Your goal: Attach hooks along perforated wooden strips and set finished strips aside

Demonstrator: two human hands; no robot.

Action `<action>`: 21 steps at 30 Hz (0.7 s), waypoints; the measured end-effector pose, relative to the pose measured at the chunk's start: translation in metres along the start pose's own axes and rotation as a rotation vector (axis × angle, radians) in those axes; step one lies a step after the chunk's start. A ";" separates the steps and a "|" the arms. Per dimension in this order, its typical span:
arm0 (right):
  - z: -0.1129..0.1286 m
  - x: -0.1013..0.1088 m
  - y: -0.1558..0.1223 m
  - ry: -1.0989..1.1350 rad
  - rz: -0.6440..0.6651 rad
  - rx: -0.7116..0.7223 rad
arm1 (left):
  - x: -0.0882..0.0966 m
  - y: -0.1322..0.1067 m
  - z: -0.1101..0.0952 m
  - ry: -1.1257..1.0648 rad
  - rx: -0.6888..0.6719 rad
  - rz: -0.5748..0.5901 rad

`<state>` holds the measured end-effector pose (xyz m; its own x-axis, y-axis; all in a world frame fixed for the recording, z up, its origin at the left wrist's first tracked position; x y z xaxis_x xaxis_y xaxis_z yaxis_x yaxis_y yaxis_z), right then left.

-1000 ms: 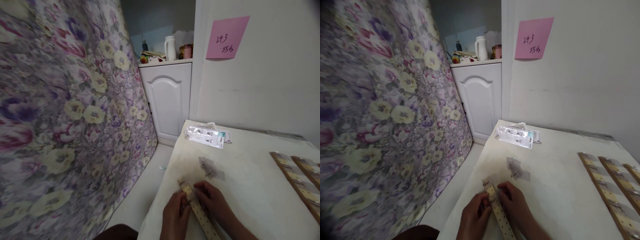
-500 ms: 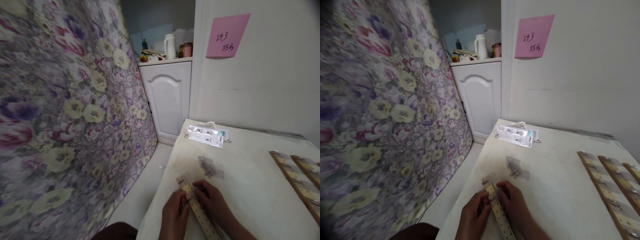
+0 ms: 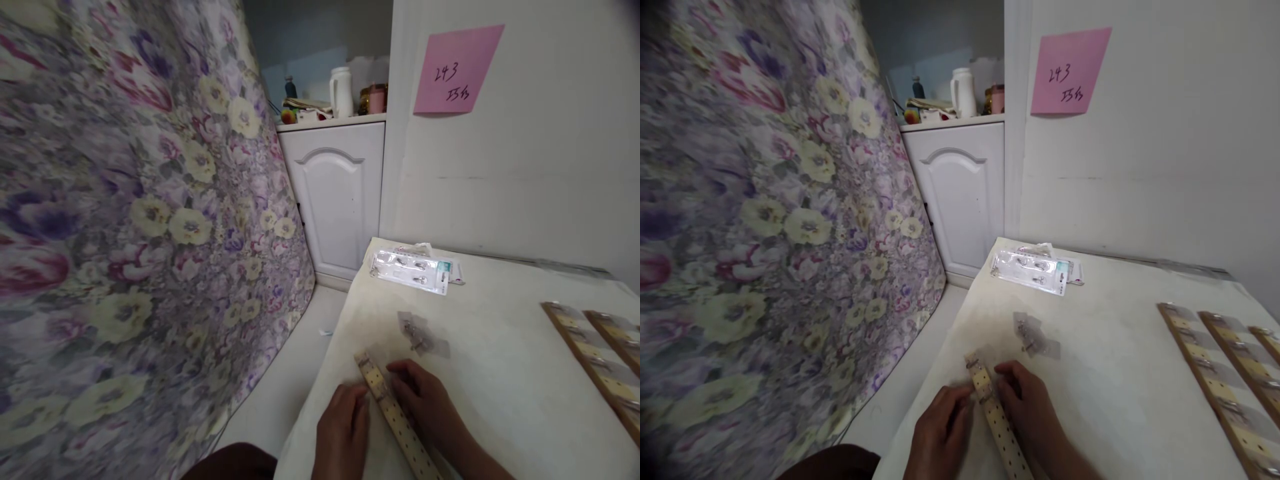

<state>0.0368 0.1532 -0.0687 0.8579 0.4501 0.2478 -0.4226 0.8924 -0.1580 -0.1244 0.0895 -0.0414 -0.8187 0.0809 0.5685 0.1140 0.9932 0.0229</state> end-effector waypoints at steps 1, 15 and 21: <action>0.000 0.000 0.000 0.004 -0.003 0.000 | -0.001 -0.001 0.003 0.024 -0.029 -0.010; -0.002 0.001 -0.001 -0.020 0.001 -0.020 | -0.014 -0.004 0.014 0.214 -0.116 0.031; -0.003 0.001 -0.001 0.010 0.001 -0.018 | -0.013 -0.003 0.009 0.237 -0.112 0.041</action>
<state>0.0388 0.1524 -0.0717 0.8603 0.4506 0.2383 -0.4183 0.8912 -0.1753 -0.1196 0.0858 -0.0563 -0.6592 0.0857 0.7471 0.2164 0.9731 0.0794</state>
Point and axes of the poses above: each hand's wrist, its own y-axis towards the middle knuckle, its own x-axis out of the back of the hand, z = x × y, the point moved 3 cm from there along y, towards the middle knuckle, and after that the axes turned 13 degrees about z, right-handed, at the moved point
